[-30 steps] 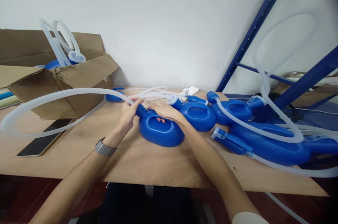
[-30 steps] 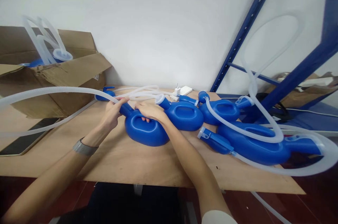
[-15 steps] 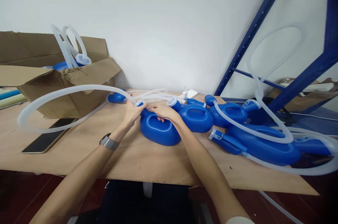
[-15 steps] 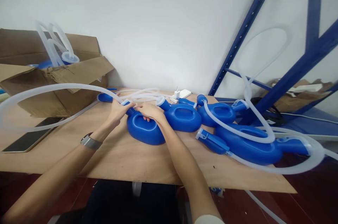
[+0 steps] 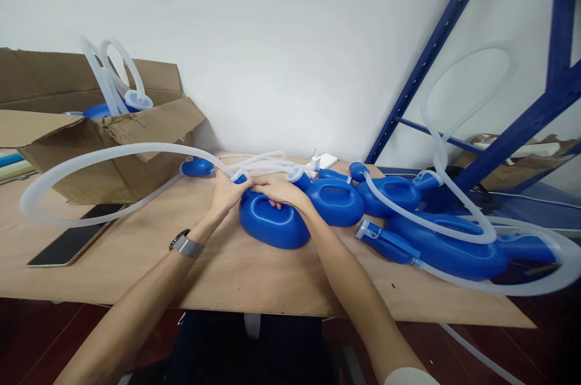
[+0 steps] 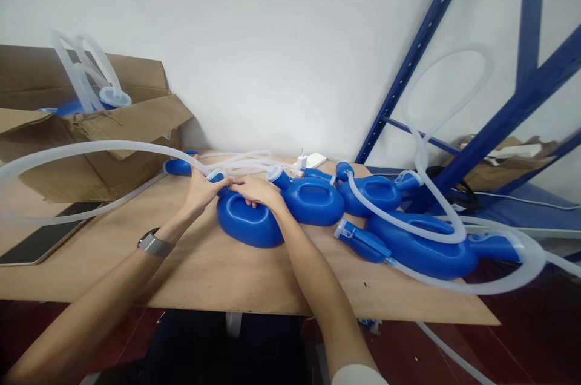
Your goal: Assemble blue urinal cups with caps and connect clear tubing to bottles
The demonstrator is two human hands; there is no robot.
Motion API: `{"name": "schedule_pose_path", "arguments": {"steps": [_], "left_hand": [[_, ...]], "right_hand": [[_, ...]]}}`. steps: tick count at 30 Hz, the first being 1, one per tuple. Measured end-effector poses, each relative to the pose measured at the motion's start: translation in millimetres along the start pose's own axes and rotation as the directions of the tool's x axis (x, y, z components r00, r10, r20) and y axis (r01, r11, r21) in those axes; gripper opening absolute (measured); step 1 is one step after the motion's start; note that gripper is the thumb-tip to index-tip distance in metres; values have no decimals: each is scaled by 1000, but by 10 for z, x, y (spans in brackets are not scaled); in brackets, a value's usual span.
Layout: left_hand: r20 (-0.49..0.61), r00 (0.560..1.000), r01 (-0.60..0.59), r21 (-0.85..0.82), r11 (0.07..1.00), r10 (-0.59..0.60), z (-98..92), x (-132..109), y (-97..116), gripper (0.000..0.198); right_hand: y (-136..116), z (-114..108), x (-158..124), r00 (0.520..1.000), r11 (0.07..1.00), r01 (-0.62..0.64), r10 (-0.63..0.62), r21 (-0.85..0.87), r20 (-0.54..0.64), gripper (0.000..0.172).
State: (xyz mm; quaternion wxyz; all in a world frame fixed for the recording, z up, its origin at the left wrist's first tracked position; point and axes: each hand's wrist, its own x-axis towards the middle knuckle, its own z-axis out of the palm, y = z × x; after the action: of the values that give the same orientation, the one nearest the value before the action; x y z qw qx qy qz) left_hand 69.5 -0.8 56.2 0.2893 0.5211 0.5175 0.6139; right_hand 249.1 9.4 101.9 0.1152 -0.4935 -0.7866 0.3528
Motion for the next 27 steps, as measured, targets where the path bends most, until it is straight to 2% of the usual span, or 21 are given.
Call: {"name": "schedule_pose_path", "arguments": {"steps": [2,4,16,27], "left_hand": [[-54,998,-22,107,994,28,-6,-11,14,94],[-57,998,-20,167,986,30,-9,-12,30,93],[58,997,-60,182,981,50,-78,73,-22,112],[35,999,-38,325,945,28,-64,96,-3,101]], "right_hand": [[-1,-3,1,1000,1000,-7,7,2,5,36],[6,-4,9,1000,1000,-15,15,8,11,36],[51,11,11,1000,1000,14,-14,24,-9,39],[85,-4,124,1000,998,0,-2,68,29,38]]}}
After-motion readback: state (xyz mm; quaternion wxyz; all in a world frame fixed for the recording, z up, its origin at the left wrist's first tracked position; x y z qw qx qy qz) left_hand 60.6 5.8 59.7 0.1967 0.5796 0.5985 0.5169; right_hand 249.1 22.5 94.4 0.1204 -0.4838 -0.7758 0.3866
